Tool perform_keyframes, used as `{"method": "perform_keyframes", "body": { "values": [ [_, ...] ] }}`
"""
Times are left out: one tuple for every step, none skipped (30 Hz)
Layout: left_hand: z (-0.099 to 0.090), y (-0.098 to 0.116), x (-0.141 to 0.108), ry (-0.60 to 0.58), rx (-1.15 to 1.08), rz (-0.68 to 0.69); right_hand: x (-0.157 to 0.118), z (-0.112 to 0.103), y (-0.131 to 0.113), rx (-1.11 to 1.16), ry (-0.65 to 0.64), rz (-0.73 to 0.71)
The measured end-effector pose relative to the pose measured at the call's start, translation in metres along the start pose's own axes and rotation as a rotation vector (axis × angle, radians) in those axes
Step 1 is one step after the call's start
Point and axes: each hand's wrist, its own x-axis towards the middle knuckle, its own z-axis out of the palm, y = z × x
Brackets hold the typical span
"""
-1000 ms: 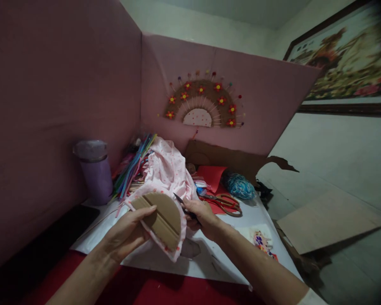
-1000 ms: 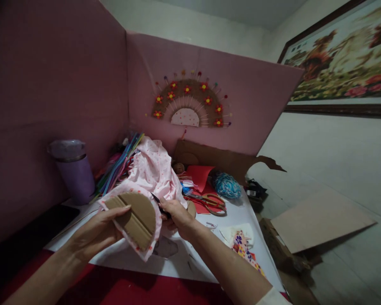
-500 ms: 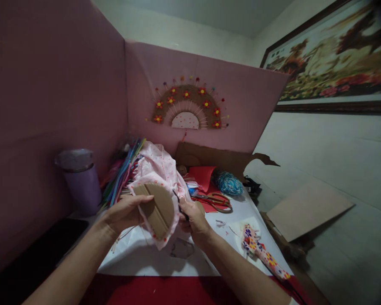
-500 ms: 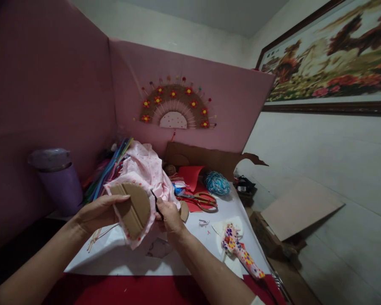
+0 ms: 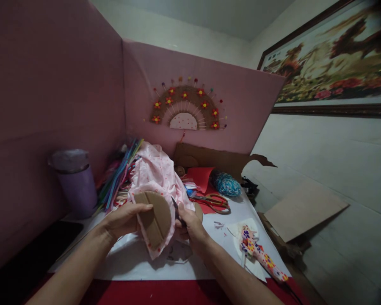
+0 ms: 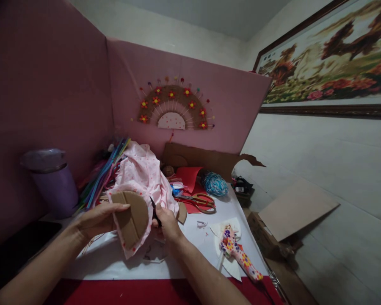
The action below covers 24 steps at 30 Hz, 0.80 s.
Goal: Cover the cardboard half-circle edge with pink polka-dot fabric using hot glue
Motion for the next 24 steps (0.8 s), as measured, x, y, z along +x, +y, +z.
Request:
{"method": "perform_keyframes", "body": {
  "values": [
    [-0.003,-0.001,0.001,-0.016,0.004,-0.023,0.001,0.000,0.002,0.020,-0.004,-0.001],
    [-0.007,-0.002,0.002,-0.025,0.018,-0.037,0.001,0.000,0.005,0.036,-0.010,0.001],
    [-0.010,-0.003,0.003,-0.029,0.035,-0.053,0.002,0.000,0.006,0.047,-0.015,0.003],
    [-0.012,-0.003,0.003,-0.032,0.053,-0.064,0.002,0.001,0.008,0.055,-0.017,0.002],
    [-0.014,-0.004,0.003,-0.030,0.066,-0.067,0.001,0.001,0.009,0.062,-0.016,0.001],
    [-0.016,-0.004,0.002,-0.029,0.074,-0.069,0.001,0.002,0.010,0.068,-0.011,-0.001],
    [-0.017,-0.005,0.002,-0.030,0.076,-0.069,0.000,0.002,0.011,0.073,-0.003,-0.005],
    [-0.017,-0.005,0.001,-0.028,0.075,-0.068,-0.001,0.003,0.012,0.075,0.008,-0.008],
    [-0.017,-0.005,0.001,-0.025,0.073,-0.067,-0.002,0.004,0.013,0.076,0.018,-0.009],
    [-0.017,-0.005,0.000,-0.022,0.072,-0.068,-0.003,0.005,0.013,0.074,0.025,-0.008],
    [-0.017,-0.005,0.000,-0.020,0.072,-0.070,-0.004,0.006,0.014,0.073,0.028,-0.011],
    [-0.017,-0.006,-0.001,-0.019,0.073,-0.072,-0.005,0.007,0.015,0.073,0.028,-0.014],
    [-0.017,-0.006,-0.001,-0.020,0.074,-0.074,-0.005,0.007,0.015,0.075,0.024,-0.015],
    [-0.017,-0.006,-0.001,-0.024,0.074,-0.076,-0.006,0.007,0.015,0.078,0.020,-0.013],
    [-0.017,-0.006,-0.002,-0.029,0.071,-0.077,-0.007,0.007,0.015,0.082,0.019,-0.010],
    [-0.016,-0.006,-0.002,-0.032,0.068,-0.079,-0.008,0.007,0.015,0.085,0.021,-0.004],
    [-0.015,-0.006,-0.003,-0.029,0.064,-0.082,-0.008,0.006,0.015,0.086,0.023,0.000],
    [-0.014,-0.006,-0.003,-0.025,0.063,-0.087,-0.009,0.006,0.014,0.082,0.022,0.002],
    [-0.014,-0.006,-0.003,-0.022,0.064,-0.091,-0.010,0.005,0.014,0.072,0.016,0.002],
    [-0.013,-0.006,-0.004,-0.021,0.068,-0.096,-0.010,0.005,0.013,0.057,0.004,0.000],
    [-0.012,-0.006,-0.004,-0.024,0.071,-0.101,-0.011,0.005,0.013,0.043,-0.009,-0.004],
    [-0.011,-0.006,-0.004,-0.030,0.074,-0.105,-0.011,0.005,0.013,0.030,-0.017,-0.012],
    [-0.011,-0.007,-0.005,-0.037,0.076,-0.107,-0.011,0.005,0.013,0.020,-0.019,-0.020],
    [-0.011,-0.007,-0.005,-0.042,0.077,-0.109,-0.011,0.005,0.013,0.014,-0.017,-0.029]
  ]
}}
